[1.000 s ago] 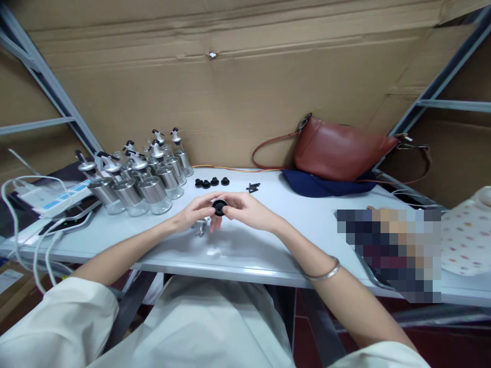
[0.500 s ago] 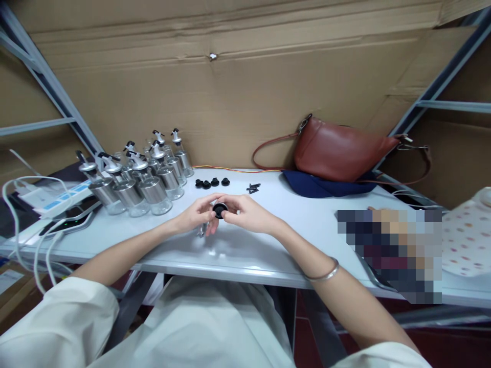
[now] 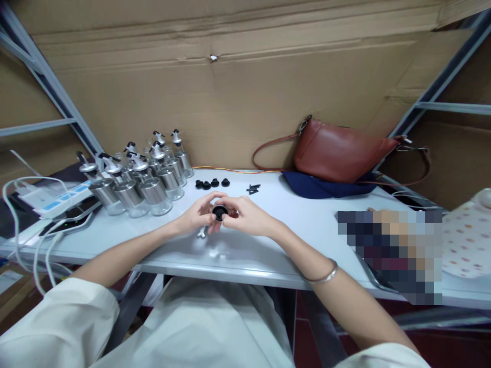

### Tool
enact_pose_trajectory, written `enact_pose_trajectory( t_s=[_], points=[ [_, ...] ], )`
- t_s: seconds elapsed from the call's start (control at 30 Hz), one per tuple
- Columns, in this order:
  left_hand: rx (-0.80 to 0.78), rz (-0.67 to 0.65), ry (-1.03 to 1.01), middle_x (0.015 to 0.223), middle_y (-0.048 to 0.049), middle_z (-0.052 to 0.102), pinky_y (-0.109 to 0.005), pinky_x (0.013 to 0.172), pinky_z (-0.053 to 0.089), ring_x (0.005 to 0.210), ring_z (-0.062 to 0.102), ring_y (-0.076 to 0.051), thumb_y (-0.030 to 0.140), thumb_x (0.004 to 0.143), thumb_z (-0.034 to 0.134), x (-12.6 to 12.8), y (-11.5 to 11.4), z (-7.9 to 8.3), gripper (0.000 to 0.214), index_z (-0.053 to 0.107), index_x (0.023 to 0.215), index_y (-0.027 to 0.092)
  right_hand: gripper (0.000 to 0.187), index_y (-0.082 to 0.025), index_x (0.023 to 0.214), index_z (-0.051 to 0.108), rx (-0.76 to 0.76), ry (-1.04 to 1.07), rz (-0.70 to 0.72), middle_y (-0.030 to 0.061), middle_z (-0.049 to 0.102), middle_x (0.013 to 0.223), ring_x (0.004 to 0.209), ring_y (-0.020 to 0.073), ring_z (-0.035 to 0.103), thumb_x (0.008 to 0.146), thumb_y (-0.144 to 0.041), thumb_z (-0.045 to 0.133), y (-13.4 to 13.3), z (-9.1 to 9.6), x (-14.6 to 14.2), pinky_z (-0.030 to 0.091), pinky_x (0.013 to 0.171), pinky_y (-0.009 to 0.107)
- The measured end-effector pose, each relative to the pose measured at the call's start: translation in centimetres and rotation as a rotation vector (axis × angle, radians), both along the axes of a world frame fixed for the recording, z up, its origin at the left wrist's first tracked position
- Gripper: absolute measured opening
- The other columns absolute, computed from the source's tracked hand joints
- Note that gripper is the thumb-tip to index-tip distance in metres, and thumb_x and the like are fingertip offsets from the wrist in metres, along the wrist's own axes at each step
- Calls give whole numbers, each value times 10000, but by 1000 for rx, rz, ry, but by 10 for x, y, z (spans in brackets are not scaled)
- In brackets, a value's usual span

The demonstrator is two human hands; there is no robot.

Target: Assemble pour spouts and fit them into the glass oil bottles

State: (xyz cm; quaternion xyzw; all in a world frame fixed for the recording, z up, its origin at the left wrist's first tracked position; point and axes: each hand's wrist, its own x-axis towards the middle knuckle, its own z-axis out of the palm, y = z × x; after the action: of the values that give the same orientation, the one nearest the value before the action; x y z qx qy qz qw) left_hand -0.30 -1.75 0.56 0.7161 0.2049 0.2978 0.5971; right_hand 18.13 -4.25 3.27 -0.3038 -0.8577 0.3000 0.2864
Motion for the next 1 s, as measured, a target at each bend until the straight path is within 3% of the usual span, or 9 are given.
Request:
enact_pose_trajectory(
  t_s=[0.17, 0.47, 0.73, 1.0],
  points=[
    [41, 39, 17, 520, 49, 600, -167, 401, 413, 386, 523, -91, 266, 678, 624, 1, -2, 1, 526, 442, 1158, 153, 277, -150, 879, 658, 94, 9, -18, -63, 512, 511, 463, 74, 348, 686, -137, 459, -1, 0, -1, 308, 484, 206],
    [104, 99, 70, 496, 75, 557, -153, 391, 405, 375, 495, -75, 185, 656, 533, 2, -8, 8, 483, 464, 1133, 161, 306, -152, 925, 665, 123, -7, -45, -77, 410, 512, 471, 75, 335, 686, -154, 474, 0, -1, 0, 318, 504, 211],
    [101, 94, 66, 530, 53, 569, -191, 450, 432, 436, 529, -97, 241, 691, 573, 0, -4, 3, 494, 449, 1159, 141, 285, -152, 956, 645, 10, 39, -18, -51, 477, 571, 526, 94, 373, 724, -166, 480, 2, -1, 0, 334, 531, 224],
    [60, 24, -18, 582, 43, 562, -210, 509, 423, 495, 519, -92, 453, 730, 664, -3, -1, 1, 618, 430, 1199, 126, 216, -144, 945, 637, -47, 90, 20, 29, 650, 718, 615, 134, 457, 804, -260, 522, 4, -3, 3, 381, 608, 274]
  ],
)
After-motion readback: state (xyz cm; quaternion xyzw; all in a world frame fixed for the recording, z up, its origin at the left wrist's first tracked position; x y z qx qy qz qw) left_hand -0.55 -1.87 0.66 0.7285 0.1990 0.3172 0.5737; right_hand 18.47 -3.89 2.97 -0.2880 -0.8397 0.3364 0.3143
